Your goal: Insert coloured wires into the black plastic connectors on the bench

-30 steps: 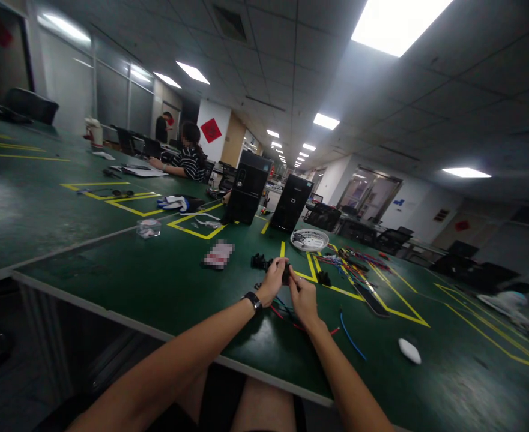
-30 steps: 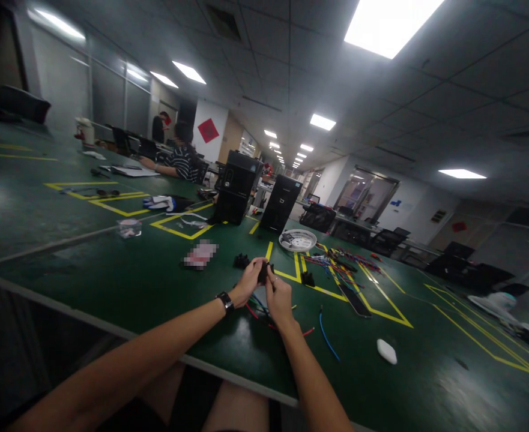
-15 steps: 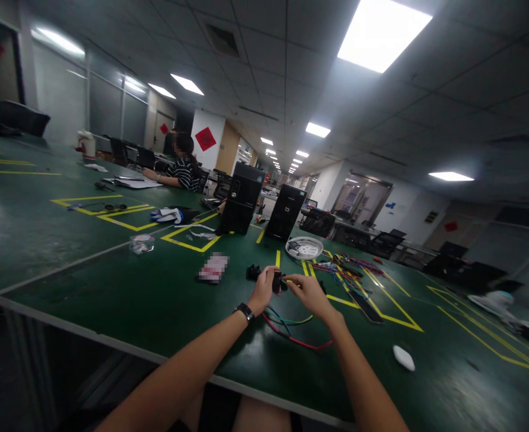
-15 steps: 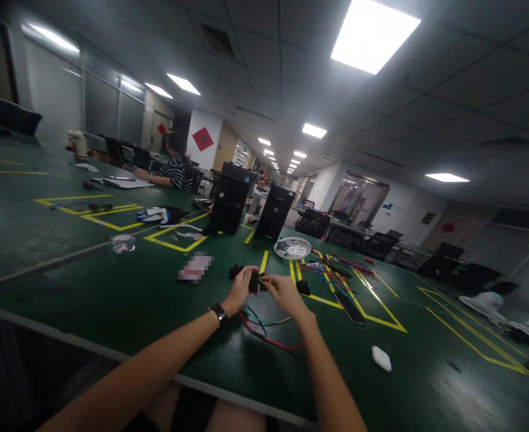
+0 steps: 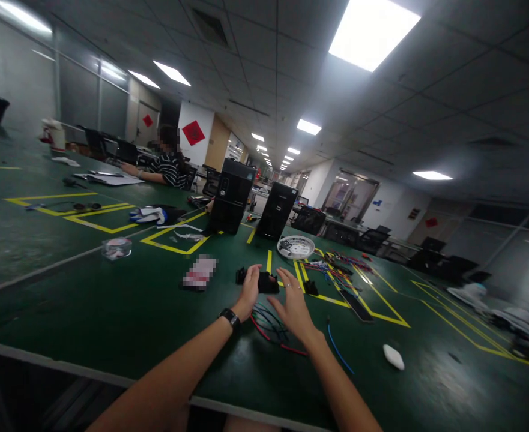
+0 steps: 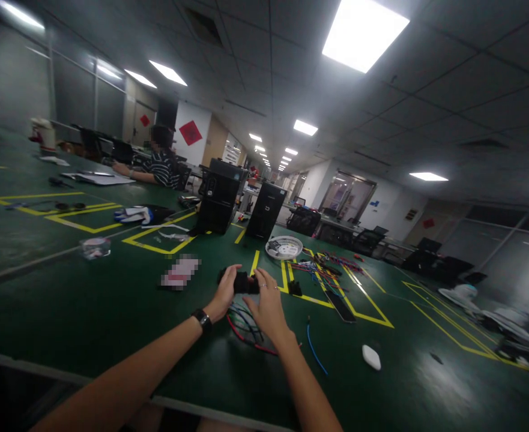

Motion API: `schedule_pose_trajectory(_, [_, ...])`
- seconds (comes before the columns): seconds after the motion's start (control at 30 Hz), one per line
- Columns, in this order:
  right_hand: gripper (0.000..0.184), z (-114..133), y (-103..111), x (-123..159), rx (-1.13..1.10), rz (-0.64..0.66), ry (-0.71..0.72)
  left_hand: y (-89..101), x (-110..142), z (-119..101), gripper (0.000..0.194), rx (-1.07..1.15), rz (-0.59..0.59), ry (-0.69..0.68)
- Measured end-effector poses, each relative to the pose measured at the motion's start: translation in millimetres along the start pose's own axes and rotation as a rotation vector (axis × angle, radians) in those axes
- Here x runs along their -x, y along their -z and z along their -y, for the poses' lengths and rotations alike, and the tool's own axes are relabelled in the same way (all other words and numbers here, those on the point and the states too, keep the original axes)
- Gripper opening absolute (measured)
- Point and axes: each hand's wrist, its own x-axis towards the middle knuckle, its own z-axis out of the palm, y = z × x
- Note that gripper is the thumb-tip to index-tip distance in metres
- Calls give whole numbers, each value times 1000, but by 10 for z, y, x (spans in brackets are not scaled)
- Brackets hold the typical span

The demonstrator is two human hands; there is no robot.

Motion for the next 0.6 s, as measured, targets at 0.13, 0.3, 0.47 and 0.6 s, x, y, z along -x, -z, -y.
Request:
schedule_pose_trajectory(0.13, [66,-247,134,-69,-125,157,100,-50,92,138,42,-43,147,123])
schedule_pose_trajectory(0.3, [55,-884,181,-65,108,265,-212,-64,125,32,46,-309,141,-20])
schedule_pose_trajectory(0.47, [57,-1233,54,-153,204,389,-320,-30,104,-37,40,-417,99,-143])
schedule_pose_trajectory(0.6, [64,-1300,22,-303,191,484,-308,-6,96,-37,39,-458,92,-181])
